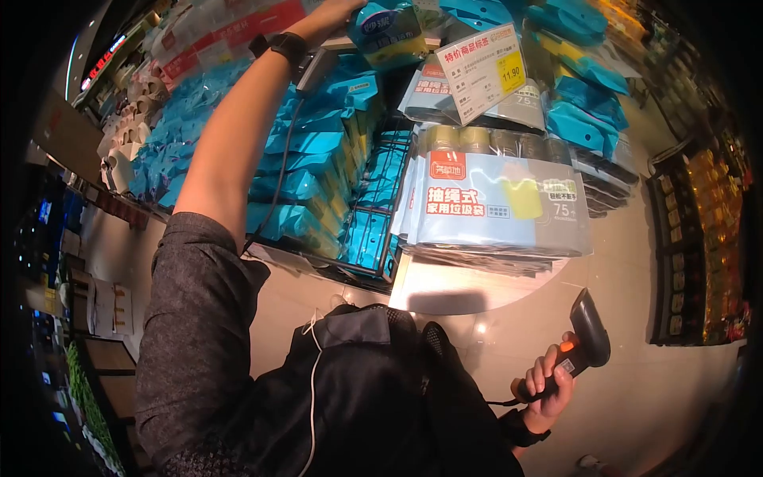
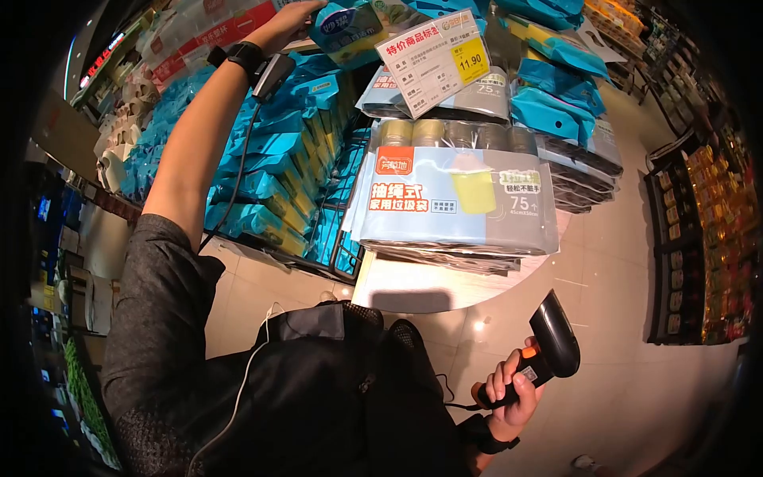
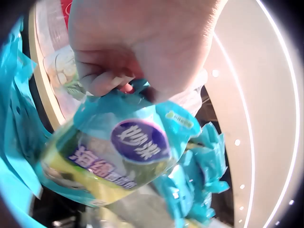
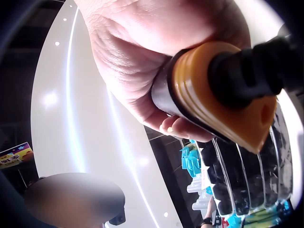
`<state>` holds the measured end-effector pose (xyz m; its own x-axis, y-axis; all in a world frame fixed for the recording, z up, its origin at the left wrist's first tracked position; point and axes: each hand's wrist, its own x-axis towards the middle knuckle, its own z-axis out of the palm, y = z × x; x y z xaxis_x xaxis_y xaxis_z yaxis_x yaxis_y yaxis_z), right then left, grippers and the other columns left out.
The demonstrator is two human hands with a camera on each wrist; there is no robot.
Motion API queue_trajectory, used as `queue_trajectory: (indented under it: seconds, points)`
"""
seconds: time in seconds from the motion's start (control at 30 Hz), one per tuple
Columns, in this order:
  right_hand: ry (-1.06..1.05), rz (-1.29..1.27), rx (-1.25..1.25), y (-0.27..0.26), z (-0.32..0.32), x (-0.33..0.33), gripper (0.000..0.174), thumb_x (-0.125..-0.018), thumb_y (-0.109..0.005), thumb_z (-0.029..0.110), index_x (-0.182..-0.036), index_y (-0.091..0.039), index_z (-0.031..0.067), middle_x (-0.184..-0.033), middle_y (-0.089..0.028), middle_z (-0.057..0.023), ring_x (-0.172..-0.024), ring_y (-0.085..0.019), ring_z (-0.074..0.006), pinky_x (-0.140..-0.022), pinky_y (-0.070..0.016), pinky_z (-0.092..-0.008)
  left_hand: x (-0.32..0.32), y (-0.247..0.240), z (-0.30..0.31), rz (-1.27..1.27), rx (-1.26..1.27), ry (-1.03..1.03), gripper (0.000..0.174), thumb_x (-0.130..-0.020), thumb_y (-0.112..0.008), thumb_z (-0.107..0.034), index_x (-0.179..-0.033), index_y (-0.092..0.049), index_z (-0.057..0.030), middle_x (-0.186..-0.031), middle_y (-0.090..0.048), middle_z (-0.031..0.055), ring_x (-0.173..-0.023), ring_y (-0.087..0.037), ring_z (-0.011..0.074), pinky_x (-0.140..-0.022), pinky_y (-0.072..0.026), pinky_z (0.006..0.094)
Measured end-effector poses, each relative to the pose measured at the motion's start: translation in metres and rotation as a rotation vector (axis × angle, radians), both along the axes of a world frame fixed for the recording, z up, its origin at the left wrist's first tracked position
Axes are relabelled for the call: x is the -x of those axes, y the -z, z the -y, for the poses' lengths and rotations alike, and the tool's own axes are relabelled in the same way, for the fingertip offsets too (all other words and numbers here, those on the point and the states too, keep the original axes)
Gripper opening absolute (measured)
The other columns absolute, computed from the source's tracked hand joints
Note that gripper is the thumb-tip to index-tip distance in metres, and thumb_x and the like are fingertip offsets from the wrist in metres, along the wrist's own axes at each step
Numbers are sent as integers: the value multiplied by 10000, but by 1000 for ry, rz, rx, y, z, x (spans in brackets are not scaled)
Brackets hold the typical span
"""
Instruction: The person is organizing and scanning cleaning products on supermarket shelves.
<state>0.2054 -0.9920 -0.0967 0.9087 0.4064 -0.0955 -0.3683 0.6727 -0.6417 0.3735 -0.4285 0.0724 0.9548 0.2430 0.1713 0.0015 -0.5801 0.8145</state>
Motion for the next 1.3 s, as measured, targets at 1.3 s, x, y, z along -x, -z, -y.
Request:
queue_trajectory:
  seconds: [1.3]
  points:
    - [-8,-16,53,-7,-23,1,513,-756,-529,84,-1199,-283,6,-639,-398,-78,-424,-389,-122,-358,-354,-221,-63,76,56,-23,-1461,109,167,-766,-507,-44,-916,-575,-72,-864,-620,139,-811,-607,305,-652,-504,399]
